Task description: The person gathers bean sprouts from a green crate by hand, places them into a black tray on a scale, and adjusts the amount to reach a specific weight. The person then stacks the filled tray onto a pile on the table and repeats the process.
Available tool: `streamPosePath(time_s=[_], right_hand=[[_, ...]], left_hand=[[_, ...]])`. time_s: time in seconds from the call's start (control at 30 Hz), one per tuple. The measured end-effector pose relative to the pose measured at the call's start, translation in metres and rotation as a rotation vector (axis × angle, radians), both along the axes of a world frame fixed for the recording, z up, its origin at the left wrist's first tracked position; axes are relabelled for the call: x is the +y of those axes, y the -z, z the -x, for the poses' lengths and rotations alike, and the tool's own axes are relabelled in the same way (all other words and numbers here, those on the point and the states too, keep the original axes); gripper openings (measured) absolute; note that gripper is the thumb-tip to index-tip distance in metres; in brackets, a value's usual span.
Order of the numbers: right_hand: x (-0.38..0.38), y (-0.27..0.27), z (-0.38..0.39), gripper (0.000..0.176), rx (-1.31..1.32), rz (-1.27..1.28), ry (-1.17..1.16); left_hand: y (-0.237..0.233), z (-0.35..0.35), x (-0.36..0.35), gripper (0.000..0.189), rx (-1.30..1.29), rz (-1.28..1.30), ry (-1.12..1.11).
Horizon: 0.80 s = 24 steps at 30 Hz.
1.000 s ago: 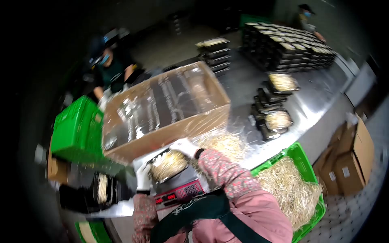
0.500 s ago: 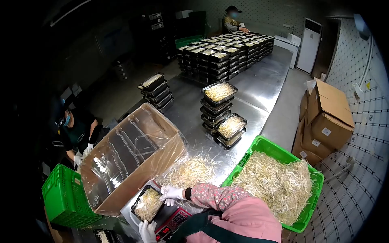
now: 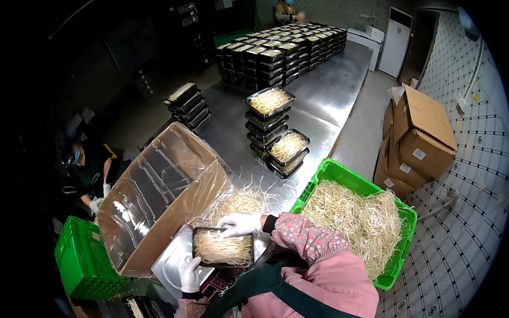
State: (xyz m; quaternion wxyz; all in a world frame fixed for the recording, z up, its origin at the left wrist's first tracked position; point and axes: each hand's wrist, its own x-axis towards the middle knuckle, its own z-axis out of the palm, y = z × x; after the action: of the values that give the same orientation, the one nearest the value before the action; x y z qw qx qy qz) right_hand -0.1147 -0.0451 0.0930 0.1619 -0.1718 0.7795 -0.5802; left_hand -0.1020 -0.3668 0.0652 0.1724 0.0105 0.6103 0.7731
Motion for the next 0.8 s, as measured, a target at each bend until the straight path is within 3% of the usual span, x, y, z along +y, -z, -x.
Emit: streamPosePath(time_s=[0.03,0.07,0.1,0.13,0.17,0.2,0.23,0.27,0.3,0.37,0.4,0.43,0.5,0.53,0.57,0.6,0.7,0.77,0.8], right_hand=[[0.007,0.005,-0.005,0.039,-0.041,0.04,0.016],[0.017,0.012,-0.013,0.031,-0.129,0.26,0.151],[0.037,0.013,-0.017,0.029,-0.049,0.229,0.224],[0.054,0.002,-0.025,0.028,-0.122,0.272,0.405],[0.076,0.006,-0.028,0.029,-0.021,0.233,0.554],[0.093,0.005,-0.03,0.029,0.021,0.265,0.798],[0.121,0.039,-0.02,0.03,0.238,0.29,1.01],[0.145,0.06,-0.009,0.029,0.263,0.486,1.263],[0.172,0.079,0.007,0.029,0.539,0.353,1.513],[0.218,0.084,0.034,0.034,0.455,0.575,1.689],[0.219,0.058,0.037,0.032,0.276,0.699,1.672],[0.24,0.073,0.052,0.036,0.206,0.674,1.679],[0.285,0.152,0.092,0.043,0.49,-0.033,1.961],[0.292,0.145,0.096,0.048,0.281,0.352,1.884],[0.254,0.081,0.076,0.046,0.144,0.629,1.778],[0.258,0.085,0.073,0.046,0.138,0.634,1.717],[0.255,0.088,0.059,0.047,0.09,0.767,1.656],[0.235,0.087,0.044,0.044,0.113,0.876,1.58],[0.215,0.094,0.038,0.04,0.138,0.829,1.627]], left_hand=[[-0.002,0.001,0.015,0.025,-0.006,0.032,0.026],[-0.01,0.004,0.032,0.031,0.035,-0.013,0.087],[-0.023,0.003,0.042,0.046,0.005,-0.137,0.128],[-0.024,0.006,0.045,0.048,0.053,-0.127,0.086],[-0.023,0.008,0.044,0.051,0.099,-0.116,0.042],[-0.015,0.014,0.034,0.049,0.188,0.026,0.003],[-0.01,0.02,0.024,0.044,0.343,0.295,-0.073],[-0.002,0.025,0.015,0.043,0.369,0.353,-0.154],[0.005,0.029,0.006,0.042,0.394,0.414,-0.232],[0.019,0.04,-0.011,0.044,0.381,0.534,-0.296],[0.025,0.046,-0.015,0.044,0.471,0.651,-0.306],[0.03,0.051,-0.019,0.045,0.56,0.77,-0.313],[0.042,0.059,-0.027,0.053,0.571,0.865,-0.32],[0.044,0.063,-0.028,0.058,0.565,1.086,-0.336],[0.048,0.065,-0.028,0.064,0.548,1.306,-0.35],[0.051,0.065,-0.027,0.072,0.463,1.367,-0.319],[0.057,0.048,0.015,0.074,0.465,1.529,-0.113],[0.058,0.031,0.058,0.072,0.681,1.462,0.034],[0.032,0.021,0.086,0.067,0.652,1.234,0.188]])
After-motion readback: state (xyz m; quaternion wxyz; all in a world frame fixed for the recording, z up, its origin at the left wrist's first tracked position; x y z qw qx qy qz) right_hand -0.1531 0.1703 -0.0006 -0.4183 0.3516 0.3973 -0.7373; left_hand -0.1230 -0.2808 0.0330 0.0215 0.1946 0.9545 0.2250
